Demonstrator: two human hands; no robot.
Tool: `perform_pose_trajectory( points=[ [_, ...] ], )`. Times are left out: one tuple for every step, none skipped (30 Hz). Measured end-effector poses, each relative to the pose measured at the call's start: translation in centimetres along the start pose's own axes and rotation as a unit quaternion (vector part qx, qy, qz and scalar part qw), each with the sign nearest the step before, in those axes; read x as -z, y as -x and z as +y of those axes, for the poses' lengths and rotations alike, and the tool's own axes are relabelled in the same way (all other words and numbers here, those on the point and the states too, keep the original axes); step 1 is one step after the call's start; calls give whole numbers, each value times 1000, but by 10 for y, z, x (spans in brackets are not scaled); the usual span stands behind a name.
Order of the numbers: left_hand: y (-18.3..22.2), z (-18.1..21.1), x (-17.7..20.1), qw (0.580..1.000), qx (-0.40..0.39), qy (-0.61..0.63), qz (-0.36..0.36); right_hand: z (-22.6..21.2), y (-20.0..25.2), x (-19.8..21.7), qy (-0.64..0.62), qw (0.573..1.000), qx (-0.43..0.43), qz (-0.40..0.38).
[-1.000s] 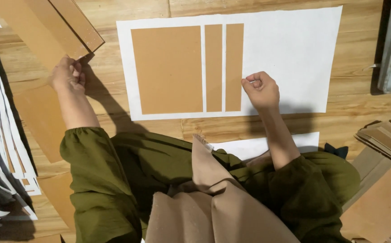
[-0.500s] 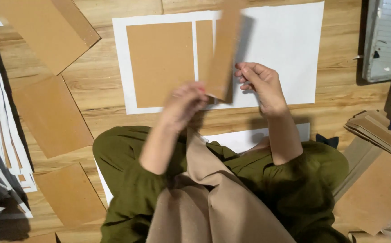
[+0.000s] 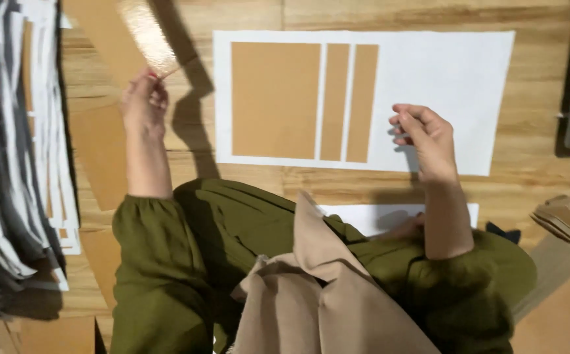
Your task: Assembling cardboard components onto adhesive sheets to create packaging or covers, involving precise alignment and placement.
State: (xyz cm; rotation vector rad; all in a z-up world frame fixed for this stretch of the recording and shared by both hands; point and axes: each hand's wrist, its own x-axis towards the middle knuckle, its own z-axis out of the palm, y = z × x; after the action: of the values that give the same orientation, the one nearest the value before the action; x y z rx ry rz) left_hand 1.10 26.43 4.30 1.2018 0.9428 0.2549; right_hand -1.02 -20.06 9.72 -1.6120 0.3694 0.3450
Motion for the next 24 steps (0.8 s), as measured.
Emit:
perform_pose_trajectory(
  points=[
    [-14,6,7,1000,-5,2,7,-2,0,-4,-1,1000,2,-9],
    [-27,11,14,999,-7,1,51,-4,0,-8,29,999,0,-15],
    [-41,16,22,996,-9,1,94,-6,0,-11,59,998,-1,-21],
    [-46,17,20,995,-10,4,101,0,-3,-12,61,998,-1,-28],
    [-51,18,17,990,-7,-39,133,5,-7,-12,65,998,-2,-23],
    [-56,18,15,983,-1,-81,165,11,-10,-11,70,997,-5,-17],
    [-55,16,14,982,0,-78,172,12,-11,-13,73,997,-5,-24],
    [-54,13,11,980,0,-79,183,13,-11,-14,96,995,-7,-8],
    [-52,10,8,977,0,-81,195,14,-11,-14,120,993,-10,7],
    [-52,5,11,976,3,-79,201,17,-12,-14,123,992,-11,2],
    [-51,0,14,974,-55,-137,173,20,-12,-13,142,990,7,8],
    [-51,-3,18,963,-113,-195,148,23,-13,-13,160,987,25,12],
    [-46,-1,24,962,-112,-194,156,19,-12,-15,162,986,25,4],
    [-41,3,31,919,-183,-299,182,16,-9,-18,189,981,23,20],
    [-34,7,38,858,-249,-401,203,12,-6,-20,217,975,22,37],
    [-37,8,62,857,-248,-400,210,14,-4,-21,217,975,24,31],
    [-38,10,85,821,-221,-461,255,16,-1,-21,232,969,75,29],
    [-41,13,106,779,-194,-517,297,17,2,-21,245,961,128,29],
    [-34,22,124,779,-194,-514,302,10,6,-34,244,960,132,25],
    [-27,30,141,793,-78,-526,297,3,11,-47,224,971,86,13],
    [-19,38,159,797,39,-530,288,-4,17,-61,204,978,40,1],
    [-37,5,205,798,38,-528,288,0,19,-87,204,978,42,1],
    [-53,-23,249,773,26,-572,274,5,21,-113,182,979,28,-86],
    [-70,-44,288,745,14,-614,259,9,23,-138,159,972,12,-173]
  ],
)
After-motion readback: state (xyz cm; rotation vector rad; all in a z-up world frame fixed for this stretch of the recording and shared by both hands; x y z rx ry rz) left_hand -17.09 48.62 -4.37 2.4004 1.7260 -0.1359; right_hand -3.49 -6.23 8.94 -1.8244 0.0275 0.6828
